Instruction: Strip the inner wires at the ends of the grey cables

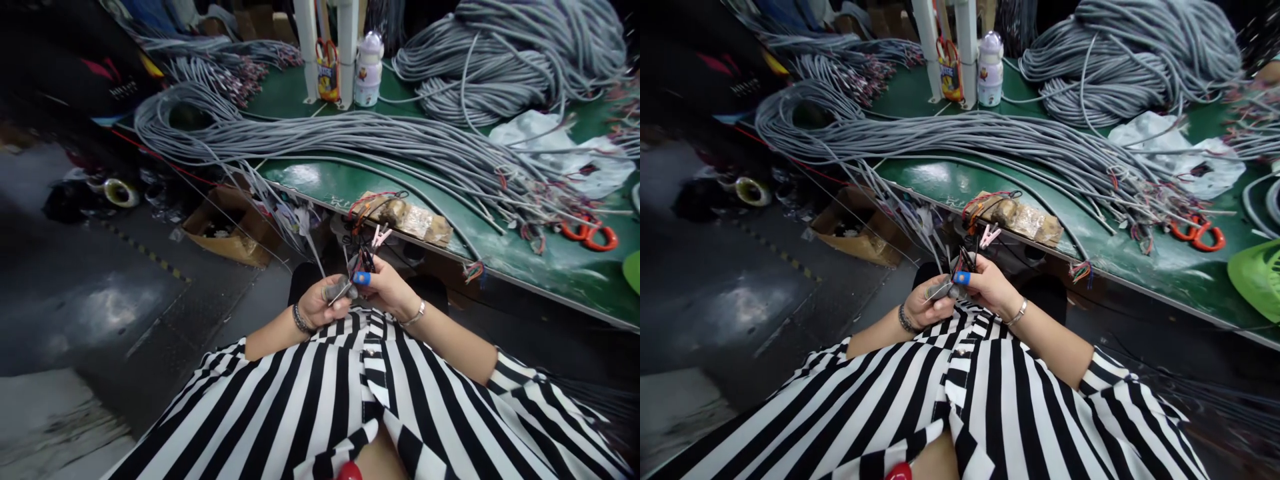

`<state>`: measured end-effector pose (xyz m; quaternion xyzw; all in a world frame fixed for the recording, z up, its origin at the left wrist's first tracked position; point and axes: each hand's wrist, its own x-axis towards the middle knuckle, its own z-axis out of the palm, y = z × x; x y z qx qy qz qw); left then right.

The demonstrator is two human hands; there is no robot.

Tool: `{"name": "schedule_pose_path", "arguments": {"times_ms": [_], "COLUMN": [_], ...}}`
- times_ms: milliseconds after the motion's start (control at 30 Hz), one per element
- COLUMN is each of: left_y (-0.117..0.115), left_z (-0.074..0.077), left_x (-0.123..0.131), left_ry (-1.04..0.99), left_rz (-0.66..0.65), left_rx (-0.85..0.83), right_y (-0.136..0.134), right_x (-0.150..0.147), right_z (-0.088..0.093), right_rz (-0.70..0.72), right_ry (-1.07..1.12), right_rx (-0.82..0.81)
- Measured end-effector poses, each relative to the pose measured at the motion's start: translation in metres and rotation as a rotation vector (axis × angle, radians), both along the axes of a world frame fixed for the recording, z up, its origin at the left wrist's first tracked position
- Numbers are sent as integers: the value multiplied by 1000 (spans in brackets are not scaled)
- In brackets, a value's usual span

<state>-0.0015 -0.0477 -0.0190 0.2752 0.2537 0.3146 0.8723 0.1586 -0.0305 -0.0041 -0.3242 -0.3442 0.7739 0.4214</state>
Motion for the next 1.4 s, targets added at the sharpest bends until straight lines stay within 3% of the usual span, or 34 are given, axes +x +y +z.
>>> {"name": "schedule_pose_path", "arguments": {"times_ms": [200, 467, 633, 767, 867, 1033, 1400], "left_y": [4, 7, 7, 7, 5, 3, 7], "left_z": [-10, -18, -29, -29, -20, -8, -10], "left_x": [-8, -8, -7, -7, -5, 3, 10], "left_ry": [-48, -53, -16, 104, 321, 649, 764], "left_rz": [0, 52, 117, 93, 99, 243, 323], "left_rx": [-17, 59, 154, 240, 357, 524, 647], "right_y": [-1, 0, 0, -1, -2, -3, -7], "right_x": [-8, -6, -2, 0, 2, 9, 18], "right_z": [8, -5, -11, -9, -10, -18, -22], "right_rz": [-92, -90, 28, 77, -42, -291, -389], "right_ry": [-25, 44, 154, 154, -2, -248, -382], "right_rx": [76, -72, -233, -235, -121, -5, 93]}}
